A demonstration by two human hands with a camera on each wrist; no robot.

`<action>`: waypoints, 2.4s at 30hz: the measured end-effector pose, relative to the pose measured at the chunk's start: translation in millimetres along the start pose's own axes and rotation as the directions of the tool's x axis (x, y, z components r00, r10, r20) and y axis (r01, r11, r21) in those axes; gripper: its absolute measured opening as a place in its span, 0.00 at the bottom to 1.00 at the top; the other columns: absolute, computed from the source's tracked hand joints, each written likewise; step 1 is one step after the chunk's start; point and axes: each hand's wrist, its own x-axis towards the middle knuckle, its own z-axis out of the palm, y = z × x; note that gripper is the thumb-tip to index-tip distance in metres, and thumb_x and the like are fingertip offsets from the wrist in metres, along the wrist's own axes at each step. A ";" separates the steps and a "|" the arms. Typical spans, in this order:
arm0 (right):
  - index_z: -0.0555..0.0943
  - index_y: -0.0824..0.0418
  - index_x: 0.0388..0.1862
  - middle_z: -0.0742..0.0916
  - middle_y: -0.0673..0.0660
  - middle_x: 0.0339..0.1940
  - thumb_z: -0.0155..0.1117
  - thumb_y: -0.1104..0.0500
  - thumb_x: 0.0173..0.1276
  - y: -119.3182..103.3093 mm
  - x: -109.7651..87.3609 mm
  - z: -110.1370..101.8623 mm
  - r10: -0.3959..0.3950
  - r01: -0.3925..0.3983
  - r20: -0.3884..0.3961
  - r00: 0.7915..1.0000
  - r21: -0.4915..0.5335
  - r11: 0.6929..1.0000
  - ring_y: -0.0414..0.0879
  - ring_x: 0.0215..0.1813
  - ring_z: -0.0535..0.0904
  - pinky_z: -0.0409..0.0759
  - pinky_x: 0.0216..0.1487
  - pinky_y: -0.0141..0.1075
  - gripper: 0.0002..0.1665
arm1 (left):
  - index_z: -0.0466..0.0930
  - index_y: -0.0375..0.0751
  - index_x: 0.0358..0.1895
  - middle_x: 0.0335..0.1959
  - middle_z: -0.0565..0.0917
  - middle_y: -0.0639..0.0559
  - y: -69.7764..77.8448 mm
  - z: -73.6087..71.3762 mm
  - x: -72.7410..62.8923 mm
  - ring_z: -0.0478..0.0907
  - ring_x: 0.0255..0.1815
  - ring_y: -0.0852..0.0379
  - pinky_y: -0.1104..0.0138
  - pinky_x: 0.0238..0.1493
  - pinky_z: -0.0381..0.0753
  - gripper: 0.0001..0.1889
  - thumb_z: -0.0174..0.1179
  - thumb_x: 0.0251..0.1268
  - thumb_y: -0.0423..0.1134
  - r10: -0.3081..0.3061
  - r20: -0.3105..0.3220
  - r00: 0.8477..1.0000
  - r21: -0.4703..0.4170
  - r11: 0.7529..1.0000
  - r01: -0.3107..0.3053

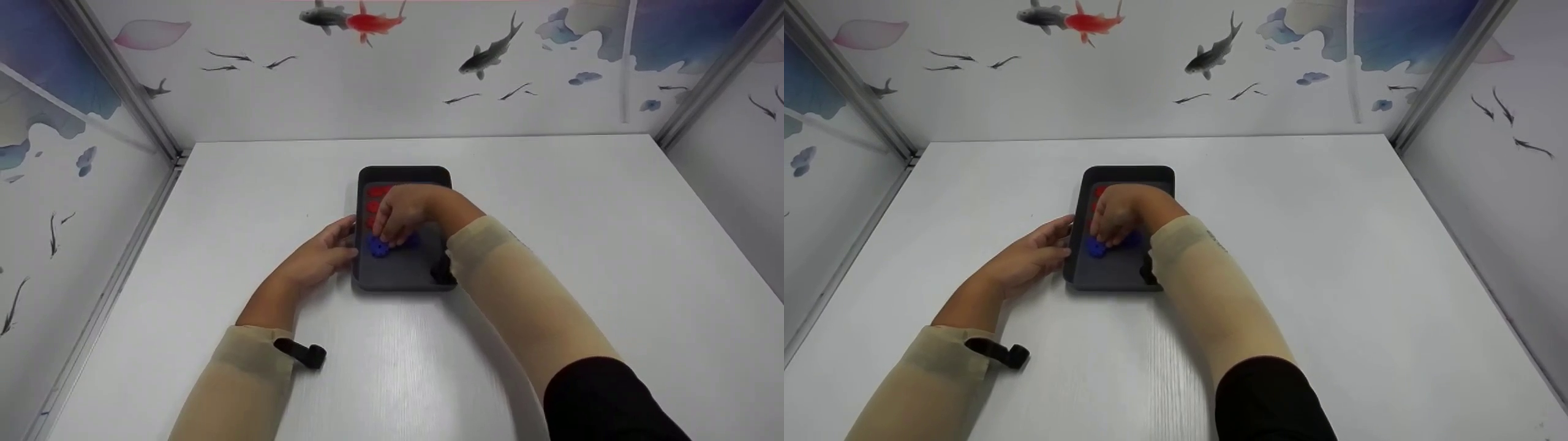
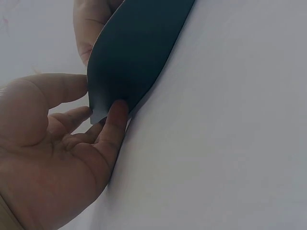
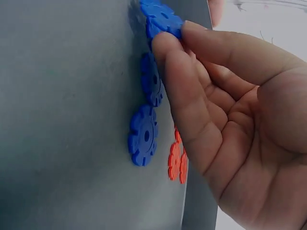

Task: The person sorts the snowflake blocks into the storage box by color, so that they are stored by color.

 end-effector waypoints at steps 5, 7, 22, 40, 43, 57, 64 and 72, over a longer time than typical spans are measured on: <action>0.91 0.56 0.48 0.94 0.56 0.47 0.73 0.64 0.72 -1.7 0.5 1.1 0.010 -0.010 0.002 1.000 -0.016 1.000 0.46 0.46 0.92 0.91 0.52 0.39 0.09 | 0.50 0.51 0.89 0.88 0.59 0.52 -1.3 -1.2 0.4 0.65 0.85 0.51 0.51 0.82 0.69 0.41 0.56 0.77 0.31 0.026 0.016 1.000 -0.002 1.000 -0.026; 0.91 0.56 0.48 0.94 0.56 0.47 0.73 0.63 0.72 -1.8 0.9 1.2 0.024 -0.024 0.010 1.000 -0.017 1.000 0.46 0.46 0.93 0.91 0.53 0.39 0.09 | 0.50 0.51 0.89 0.88 0.60 0.52 -1.7 -1.3 0.2 0.65 0.85 0.51 0.51 0.82 0.69 0.41 0.56 0.78 0.31 0.026 0.018 0.999 -0.004 1.000 -0.026; 0.91 0.58 0.55 0.95 0.57 0.48 0.73 0.62 0.71 -2.1 -12.3 -5.4 -0.011 0.011 0.002 1.000 0.027 1.000 0.47 0.49 0.92 0.91 0.56 0.40 0.14 | 0.52 0.52 0.88 0.87 0.62 0.52 -1.3 -0.1 0.6 0.66 0.84 0.53 0.53 0.82 0.70 0.40 0.55 0.78 0.30 0.013 0.012 1.000 -0.033 0.999 -0.012; 0.89 0.54 0.57 0.92 0.58 0.52 0.71 0.54 0.75 66.8 -107.0 -25.1 -0.187 0.213 -0.266 0.946 0.075 0.974 0.57 0.54 0.90 0.90 0.54 0.42 0.15 | 0.53 0.53 0.88 0.87 0.62 0.54 -2.7 0.5 1.8 0.64 0.85 0.53 0.52 0.82 0.70 0.40 0.56 0.78 0.31 0.002 -0.016 1.000 -0.024 1.000 -0.002; 0.88 0.58 0.58 0.92 0.60 0.52 0.70 0.56 0.76 87.1 -116.6 -25.4 -0.158 0.203 -0.314 0.936 0.114 0.972 0.59 0.55 0.89 0.90 0.53 0.40 0.16 | 0.52 0.52 0.88 0.87 0.61 0.53 -2.8 1.1 2.0 0.63 0.86 0.53 0.53 0.83 0.69 0.40 0.56 0.78 0.31 0.003 -0.012 1.000 -0.022 1.000 -0.004; 0.85 0.61 0.64 0.91 0.61 0.55 0.73 0.55 0.73 144.8 -126.2 -30.1 0.015 0.059 -0.343 0.939 0.206 0.977 0.48 0.53 0.88 0.88 0.54 0.39 0.23 | 0.53 0.52 0.88 0.86 0.63 0.53 -2.9 1.8 0.1 0.65 0.85 0.52 0.52 0.83 0.68 0.40 0.56 0.78 0.30 0.018 -0.010 1.000 -0.021 1.000 -0.018; 0.88 0.53 0.59 0.90 0.54 0.54 0.78 0.50 0.68 168.8 -119.0 -31.0 0.094 -0.032 -0.331 0.939 0.190 0.981 0.50 0.50 0.85 0.86 0.54 0.39 0.22 | 0.53 0.50 0.88 0.87 0.62 0.52 -5.3 1.8 1.7 0.64 0.86 0.51 0.51 0.84 0.67 0.40 0.55 0.78 0.30 0.019 -0.002 1.000 -0.020 1.000 -0.019; 0.88 0.50 0.57 0.88 0.53 0.49 0.79 0.56 0.65 181.8 -113.9 -31.3 0.044 -0.028 -0.293 0.955 0.059 0.998 0.50 0.51 0.79 0.79 0.54 0.38 0.21 | 0.54 0.53 0.88 0.86 0.63 0.55 -4.3 2.1 1.2 0.65 0.85 0.53 0.53 0.82 0.70 0.39 0.56 0.78 0.31 0.000 -0.011 1.000 -0.021 1.000 0.000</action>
